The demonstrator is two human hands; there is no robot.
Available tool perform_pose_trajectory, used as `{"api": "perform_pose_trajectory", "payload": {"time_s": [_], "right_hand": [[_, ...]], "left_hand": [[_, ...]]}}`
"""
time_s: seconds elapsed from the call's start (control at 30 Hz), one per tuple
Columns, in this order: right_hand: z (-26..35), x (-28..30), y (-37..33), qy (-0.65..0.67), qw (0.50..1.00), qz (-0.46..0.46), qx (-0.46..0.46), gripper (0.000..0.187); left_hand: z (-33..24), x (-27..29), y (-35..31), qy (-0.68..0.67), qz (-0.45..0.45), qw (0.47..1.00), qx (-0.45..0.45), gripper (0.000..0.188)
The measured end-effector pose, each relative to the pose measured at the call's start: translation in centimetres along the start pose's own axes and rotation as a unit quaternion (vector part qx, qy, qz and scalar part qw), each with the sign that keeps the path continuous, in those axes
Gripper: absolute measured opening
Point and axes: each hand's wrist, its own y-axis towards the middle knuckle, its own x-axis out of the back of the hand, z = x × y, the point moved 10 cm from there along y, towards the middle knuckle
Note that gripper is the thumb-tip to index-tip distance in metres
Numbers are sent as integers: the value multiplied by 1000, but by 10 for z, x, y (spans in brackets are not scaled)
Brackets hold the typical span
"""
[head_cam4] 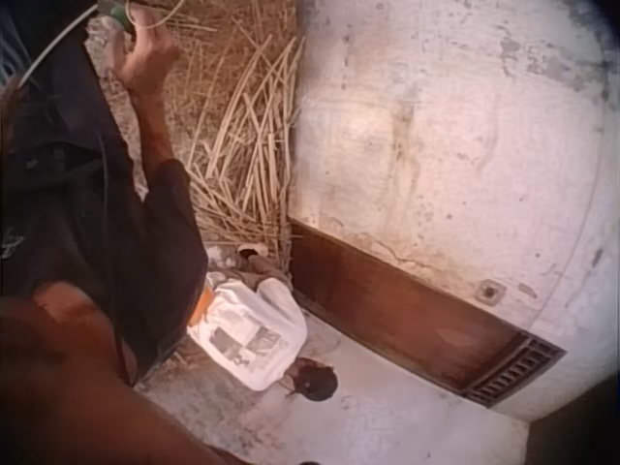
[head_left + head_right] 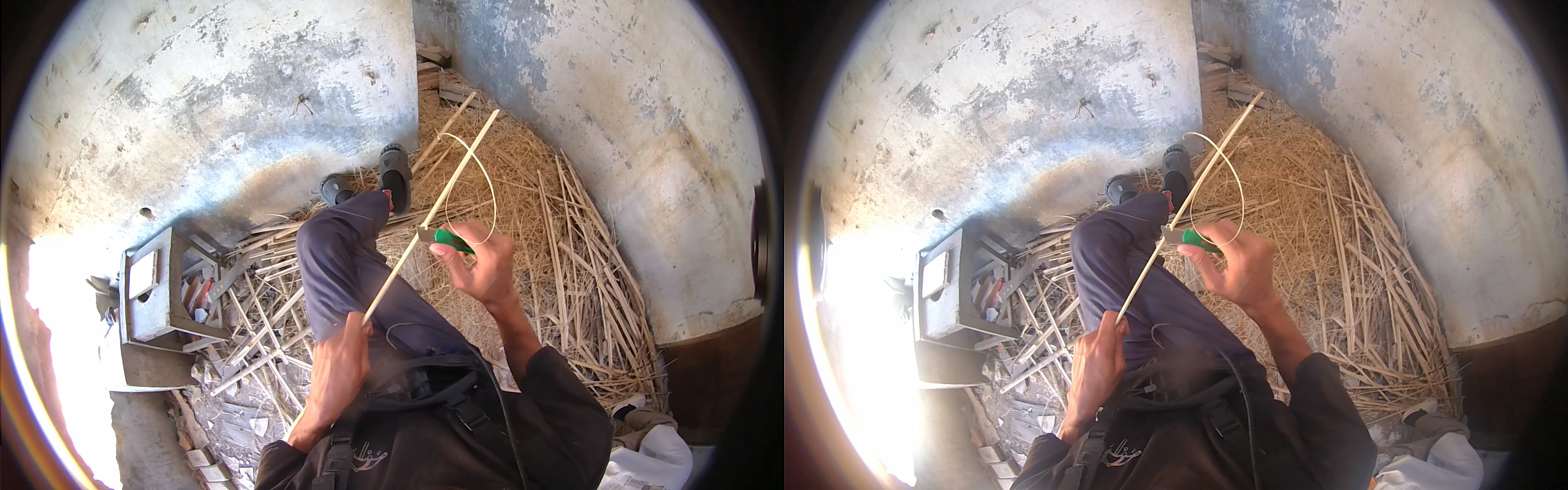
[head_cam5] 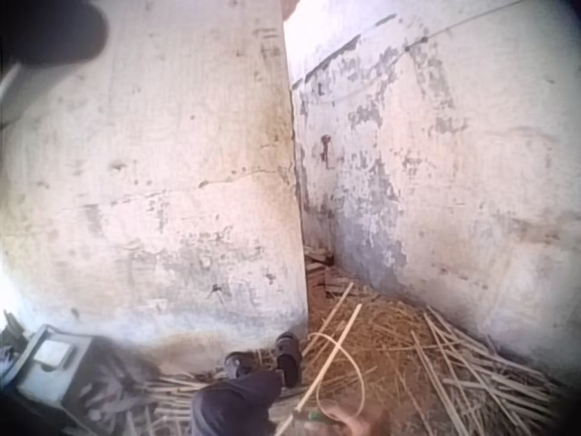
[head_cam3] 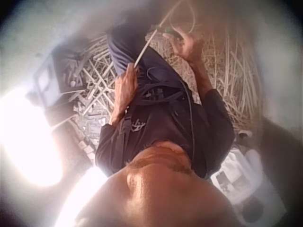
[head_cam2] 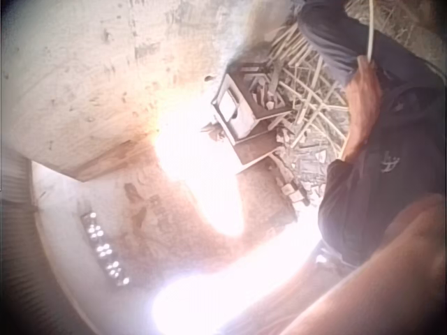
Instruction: The person sits on a floor covered with straw and shavings, using a green-handled knife to shave a long, thin bamboo stick. They repeatedly scrape the surface of the stick to remove thin layers, rotating it to work on different sides.
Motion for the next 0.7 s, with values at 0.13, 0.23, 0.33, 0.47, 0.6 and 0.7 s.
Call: {"api": "perform_pose_trajectory", "payload": {"time_s": [0.13, 0.23, 0.33, 0.47, 0.6, 0.7], "right_hand": [[-35, 18, 9, -31, 997, -54, -41, 29], [-44, 23, 16, -48, 996, -37, -60, 34], [-46, 22, 22, -87, 996, -20, -28, 37], [-74, 23, 26, -91, 994, -59, -32, 42], [-135, 36, 27, -112, 987, -96, -65, 45], [-174, 58, 25, -146, 963, -94, -208, 45]], "left_hand": [[5, -6, -6, 16, 15, 1000, 5, 12], [7, -9, -9, 24, 28, 999, 13, 12], [9, -9, -8, 22, 27, 999, 9, 12], [14, -12, -9, 27, 38, 999, 23, 12], [21, -17, -15, 39, 61, 997, 36, 12], [26, -14, -21, 31, 55, 997, 33, 11]]}}
